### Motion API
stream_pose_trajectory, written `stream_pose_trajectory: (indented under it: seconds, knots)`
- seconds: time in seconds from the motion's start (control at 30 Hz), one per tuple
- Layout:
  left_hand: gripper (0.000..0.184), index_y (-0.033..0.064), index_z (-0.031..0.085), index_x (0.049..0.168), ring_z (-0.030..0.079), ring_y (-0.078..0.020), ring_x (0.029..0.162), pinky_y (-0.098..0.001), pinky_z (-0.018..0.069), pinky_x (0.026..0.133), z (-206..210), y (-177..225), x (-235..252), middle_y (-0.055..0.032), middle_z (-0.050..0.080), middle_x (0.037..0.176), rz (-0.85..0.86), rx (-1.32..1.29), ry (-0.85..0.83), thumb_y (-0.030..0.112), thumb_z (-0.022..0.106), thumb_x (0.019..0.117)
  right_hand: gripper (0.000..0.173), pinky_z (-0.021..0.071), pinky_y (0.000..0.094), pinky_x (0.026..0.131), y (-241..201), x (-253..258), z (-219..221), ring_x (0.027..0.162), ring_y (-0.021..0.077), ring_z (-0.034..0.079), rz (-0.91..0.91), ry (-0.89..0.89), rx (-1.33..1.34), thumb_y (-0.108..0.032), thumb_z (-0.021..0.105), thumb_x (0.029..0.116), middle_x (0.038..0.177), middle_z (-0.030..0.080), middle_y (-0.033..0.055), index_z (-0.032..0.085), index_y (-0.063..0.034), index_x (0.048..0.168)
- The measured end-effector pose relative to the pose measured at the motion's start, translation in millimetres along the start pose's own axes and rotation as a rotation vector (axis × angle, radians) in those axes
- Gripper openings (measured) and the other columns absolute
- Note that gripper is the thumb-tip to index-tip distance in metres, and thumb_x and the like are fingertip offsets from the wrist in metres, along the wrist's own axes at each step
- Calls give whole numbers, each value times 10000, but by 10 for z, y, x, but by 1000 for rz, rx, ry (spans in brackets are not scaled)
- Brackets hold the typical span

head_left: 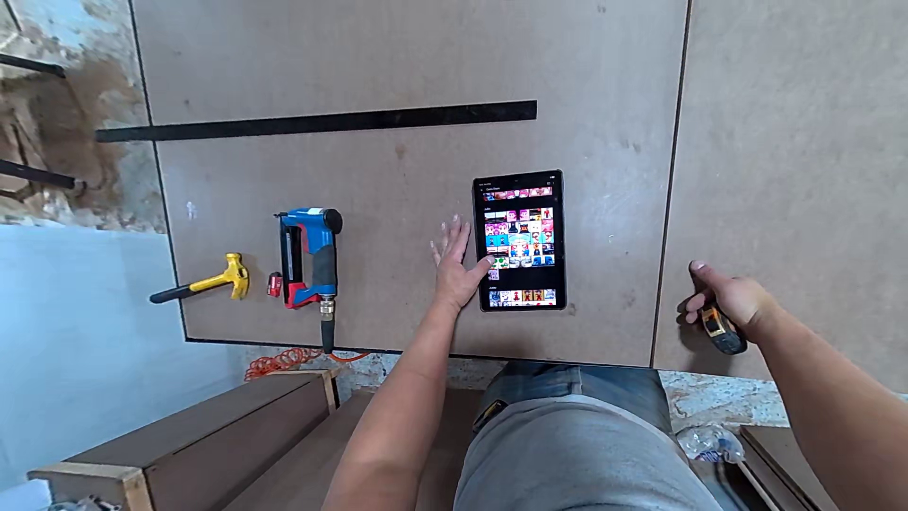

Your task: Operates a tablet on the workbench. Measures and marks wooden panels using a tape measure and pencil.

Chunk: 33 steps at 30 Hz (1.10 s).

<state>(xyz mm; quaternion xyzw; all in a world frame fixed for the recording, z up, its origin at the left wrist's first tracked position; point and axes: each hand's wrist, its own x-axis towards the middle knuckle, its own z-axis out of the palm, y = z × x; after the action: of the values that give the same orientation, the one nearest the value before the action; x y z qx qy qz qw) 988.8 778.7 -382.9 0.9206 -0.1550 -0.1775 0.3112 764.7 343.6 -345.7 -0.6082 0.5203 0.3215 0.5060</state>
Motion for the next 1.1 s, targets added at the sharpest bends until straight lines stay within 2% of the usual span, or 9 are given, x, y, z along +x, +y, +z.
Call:
stream_pose_trajectory:
  seconds: [0.1, 0.23, 0.4, 0.5, 0.6, 0.67, 0.77, 0.87, 1.1]
  knots:
    - [876, 184, 372, 1612, 14, -201, 1609, -625, -107, 1252, 7, 5, 7, 30, 204, 1723, -16, 6, -7, 580, 674, 892, 886, 625, 482, 664, -9, 2, 2, 678, 276, 741, 12, 2, 4, -796, 301, 971, 753, 749, 125, 718, -29, 821]
    - [789, 188, 394, 1602, 33, -207, 1609, -626, -96, 1255, 36, -7, 14, 19, 221, 1719, -16, 2, 13, 615, 558, 960, 889, 626, 485, 657, -2, 13, -2, 672, 279, 741, 16, -1, 12, -800, 302, 968, 745, 747, 125, 713, -28, 808]
    - [828, 175, 389, 1604, 27, -218, 1609, -632, -100, 1250, 15, -1, 8, 7, 218, 1720, -4, -2, 8, 648, 553, 944, 882, 627, 479, 656, -14, -3, 3, 680, 282, 742, 17, -7, 35, -789, 306, 976, 754, 747, 132, 709, -22, 809]
    - [873, 176, 384, 1606, 17, -211, 1609, -629, -104, 1251, 1, -3, 1, 16, 199, 1724, -4, -3, -2, 664, 595, 914, 888, 627, 480, 656, 2, 19, -6, 680, 283, 743, 14, -19, 28, -798, 303, 970, 752, 747, 132, 711, -24, 815]
    - [933, 175, 352, 1620, -16, -201, 1609, -623, -119, 1248, -10, 8, 5, 27, 169, 1731, -12, 12, -26, 600, 694, 863, 879, 627, 471, 643, 3, 18, -5, 665, 279, 740, 10, -21, 34, -796, 309, 969, 746, 745, 130, 709, -28, 817]
    - [884, 186, 351, 1621, -11, -198, 1609, -617, -116, 1253, 6, 17, 18, 35, 176, 1730, -31, 29, -22, 594, 659, 900, 874, 625, 466, 636, -2, 7, -2, 656, 276, 736, 12, -13, 34, -790, 315, 972, 738, 743, 130, 707, -27, 811]
    - [779, 195, 380, 1609, 18, -203, 1609, -618, -105, 1257, 51, 5, 33, 27, 207, 1722, -37, 23, 11, 637, 512, 982, 883, 625, 476, 653, 1, 15, -6, 669, 279, 738, 16, -11, 22, -792, 309, 973, 748, 745, 132, 713, -24, 809]
    - [827, 181, 382, 1607, 18, -220, 1610, -642, -111, 1246, 25, 25, 20, 14, 207, 1723, -26, 14, 1, 651, 557, 950, 903, 625, 504, 682, 14, 35, -2, 707, 295, 748, -1, -6, -3, -801, 293, 970, 774, 752, 139, 717, -14, 837]
    - [866, 193, 369, 1614, -6, -206, 1609, -641, -122, 1242, 8, 10, 17, 28, 182, 1728, -14, 8, -14, 664, 585, 920, 898, 628, 491, 666, 13, 42, 1, 687, 292, 745, 9, -6, 15, -798, 301, 970, 757, 748, 139, 711, -13, 816]
